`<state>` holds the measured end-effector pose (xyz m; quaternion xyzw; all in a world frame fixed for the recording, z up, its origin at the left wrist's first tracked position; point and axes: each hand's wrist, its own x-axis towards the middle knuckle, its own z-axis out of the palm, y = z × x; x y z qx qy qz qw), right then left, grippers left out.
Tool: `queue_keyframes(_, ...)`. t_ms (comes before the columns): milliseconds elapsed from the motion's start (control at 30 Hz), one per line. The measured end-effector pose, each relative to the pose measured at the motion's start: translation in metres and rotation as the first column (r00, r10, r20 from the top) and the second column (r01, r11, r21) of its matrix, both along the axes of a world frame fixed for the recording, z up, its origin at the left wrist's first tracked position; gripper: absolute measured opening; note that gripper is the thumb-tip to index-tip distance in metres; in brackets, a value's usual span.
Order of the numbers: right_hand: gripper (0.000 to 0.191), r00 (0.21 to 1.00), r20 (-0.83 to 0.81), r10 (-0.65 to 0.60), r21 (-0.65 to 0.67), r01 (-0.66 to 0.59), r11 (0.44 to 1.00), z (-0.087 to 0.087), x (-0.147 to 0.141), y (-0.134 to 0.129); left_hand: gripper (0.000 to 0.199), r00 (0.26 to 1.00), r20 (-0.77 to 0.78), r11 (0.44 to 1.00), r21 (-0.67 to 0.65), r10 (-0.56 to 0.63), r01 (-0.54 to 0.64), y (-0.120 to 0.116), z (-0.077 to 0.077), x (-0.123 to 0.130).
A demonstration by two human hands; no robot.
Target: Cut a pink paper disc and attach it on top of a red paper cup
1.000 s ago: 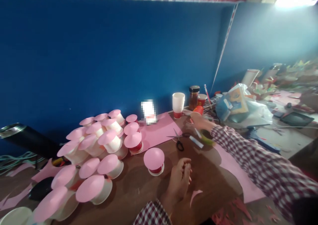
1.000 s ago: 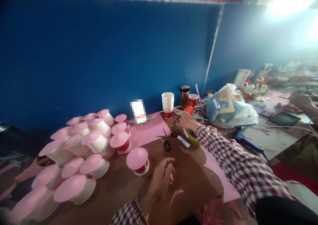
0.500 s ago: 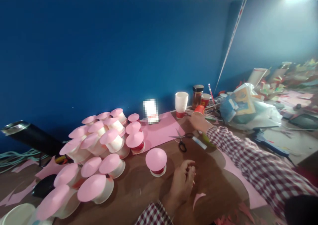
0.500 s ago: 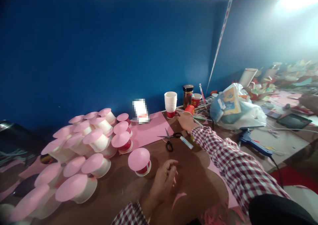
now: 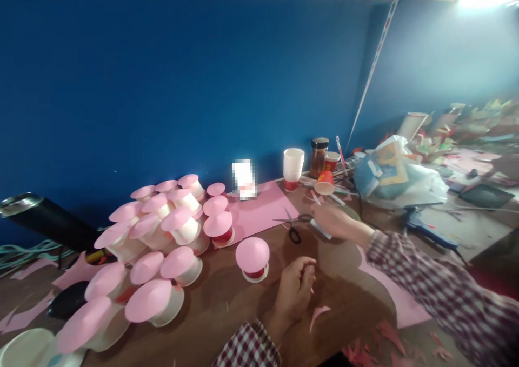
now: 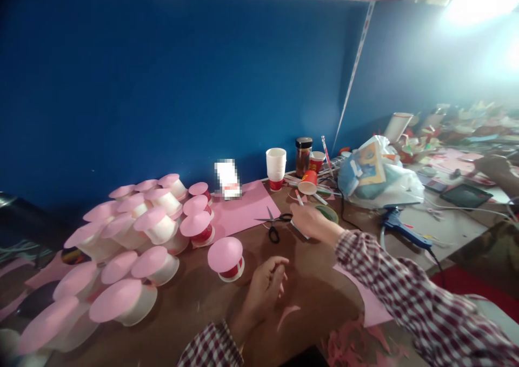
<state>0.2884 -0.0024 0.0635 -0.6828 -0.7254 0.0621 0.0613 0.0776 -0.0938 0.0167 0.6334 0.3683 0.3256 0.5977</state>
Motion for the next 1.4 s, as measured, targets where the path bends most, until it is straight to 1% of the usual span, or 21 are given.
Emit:
queue_keyframes(100, 0.020, 0.992, 0.111, -0.059, -0.103, 0.071, 0.992, -0.004, -0.013, -0.031, 0.033, 1.000, -0.004, 1.000, 0.018, 0.011, -0.011, 0.000, 0.001, 0.000)
queue_keyframes(167, 0.014, 0.987, 0.146, -0.072, -0.133, 0.091, 0.987, -0.001, -0.019, -0.043, 0.033, 1.000, 0.000, 0.999, 0.037, 0.028, -0.028, -0.001, 0.001, 0.000)
queue_keyframes(267, 0.018, 0.987, 0.147, -0.064, -0.139, 0.084, 0.987, 0.007, -0.024, -0.056, 0.033, 0.995, 0.032, 0.994, 0.050, 0.097, -0.099, -0.001, -0.001, 0.001)
queue_keyframes(333, 0.024, 0.999, 0.032, -0.034, -0.107, 0.037, 0.994, 0.009, -0.027, -0.068, 0.031, 0.983, 0.088, 0.985, 0.054, 0.159, -0.164, -0.002, -0.002, 0.002)
queue_keyframes(400, 0.028, 0.977, -0.212, 0.029, -0.033, -0.036, 0.999, 0.006, -0.033, -0.083, 0.038, 0.972, 0.172, 0.986, 0.014, 0.159, -0.164, -0.004, -0.003, 0.004)
queue_keyframes(467, 0.030, 0.887, -0.453, 0.090, 0.054, -0.073, 0.996, -0.002, -0.039, -0.098, 0.050, 0.967, 0.238, 0.995, -0.055, 0.096, -0.085, -0.005, 0.000, 0.004)
queue_keyframes(500, 0.031, 0.846, -0.523, 0.102, 0.076, -0.073, 0.994, -0.006, -0.041, -0.104, 0.053, 0.965, 0.255, 0.996, -0.080, 0.059, -0.040, -0.006, 0.003, 0.004)
queue_keyframes(533, 0.030, 0.821, -0.562, 0.101, 0.081, -0.067, 0.994, -0.010, -0.043, -0.109, 0.053, 0.964, 0.264, 0.996, -0.090, 0.026, -0.002, -0.007, 0.005, 0.004)
queue_keyframes(600, 0.028, 0.808, -0.582, 0.092, 0.072, -0.061, 0.996, -0.015, -0.044, -0.115, 0.050, 0.963, 0.270, 0.995, -0.088, -0.027, 0.053, -0.007, 0.009, 0.004)
queue_keyframes(667, 0.025, 0.812, -0.570, 0.123, 0.076, -0.096, 0.992, -0.017, -0.041, -0.117, 0.051, 0.955, 0.291, 0.992, -0.099, -0.051, 0.083, -0.006, 0.010, 0.004)
queue_keyframes(700, 0.023, 0.812, -0.565, 0.150, 0.084, -0.125, 0.989, -0.016, -0.039, -0.117, 0.052, 0.955, 0.293, 0.991, -0.109, -0.041, 0.076, -0.005, 0.009, 0.004)
queue_keyframes(800, 0.020, 0.793, -0.571, 0.214, 0.100, -0.192, 0.976, -0.012, -0.031, -0.115, 0.048, 0.966, 0.251, 0.992, -0.126, 0.056, -0.025, -0.001, 0.003, 0.005)
queue_keyframes(867, 0.020, 0.781, -0.594, 0.192, 0.099, -0.166, 0.981, -0.007, -0.026, -0.110, 0.046, 0.969, 0.222, 0.987, -0.139, 0.106, -0.076, 0.000, 0.001, 0.005)
queue_keyframes(967, 0.020, 0.755, -0.648, 0.099, 0.078, -0.064, 0.995, 0.004, -0.020, -0.098, 0.047, 0.968, 0.216, 0.985, -0.146, 0.124, -0.094, 0.000, 0.001, 0.005)
queue_keyframes(1000, 0.021, 0.740, -0.669, 0.072, 0.052, -0.050, 0.997, 0.009, -0.019, -0.094, 0.048, 0.969, 0.214, 0.985, -0.139, 0.126, -0.098, -0.001, 0.002, 0.004)
queue_keyframes(1067, 0.023, 0.728, -0.685, 0.043, -0.015, -0.074, 0.997, 0.019, -0.016, -0.087, 0.049, 0.968, 0.214, 0.988, -0.114, 0.128, -0.105, -0.002, 0.004, 0.002)
queue_keyframes(1133, 0.025, 0.767, -0.638, 0.067, -0.042, -0.122, 0.992, 0.029, -0.014, -0.081, 0.050, 0.971, 0.198, 0.991, -0.064, 0.132, -0.122, -0.003, 0.006, 0.000)
queue_keyframes(1200, 0.030, 0.821, -0.556, 0.127, -0.012, -0.160, 0.987, 0.038, -0.013, -0.077, 0.050, 0.977, 0.169, 0.992, -0.007, 0.129, -0.129, -0.004, 0.006, -0.003)
queue_keyframes(1267, 0.035, 0.847, -0.499, 0.182, 0.017, -0.200, 0.980, 0.043, -0.012, -0.073, 0.050, 0.981, 0.148, 0.992, 0.023, 0.122, -0.126, -0.004, 0.005, -0.004)
queue_keyframes(1333, 0.031, 0.859, -0.462, 0.220, 0.009, -0.243, 0.970, 0.048, -0.014, -0.070, 0.049, 0.983, 0.142, 0.993, 0.023, 0.114, -0.119, -0.005, 0.003, -0.004)
queue_keyframes(1400, 0.020, 0.869, -0.422, 0.258, 0.003, -0.283, 0.959, 0.052, -0.016, -0.067, 0.048, 0.983, 0.136, 0.992, 0.009, 0.124, -0.127, -0.005, 0.001, -0.003)
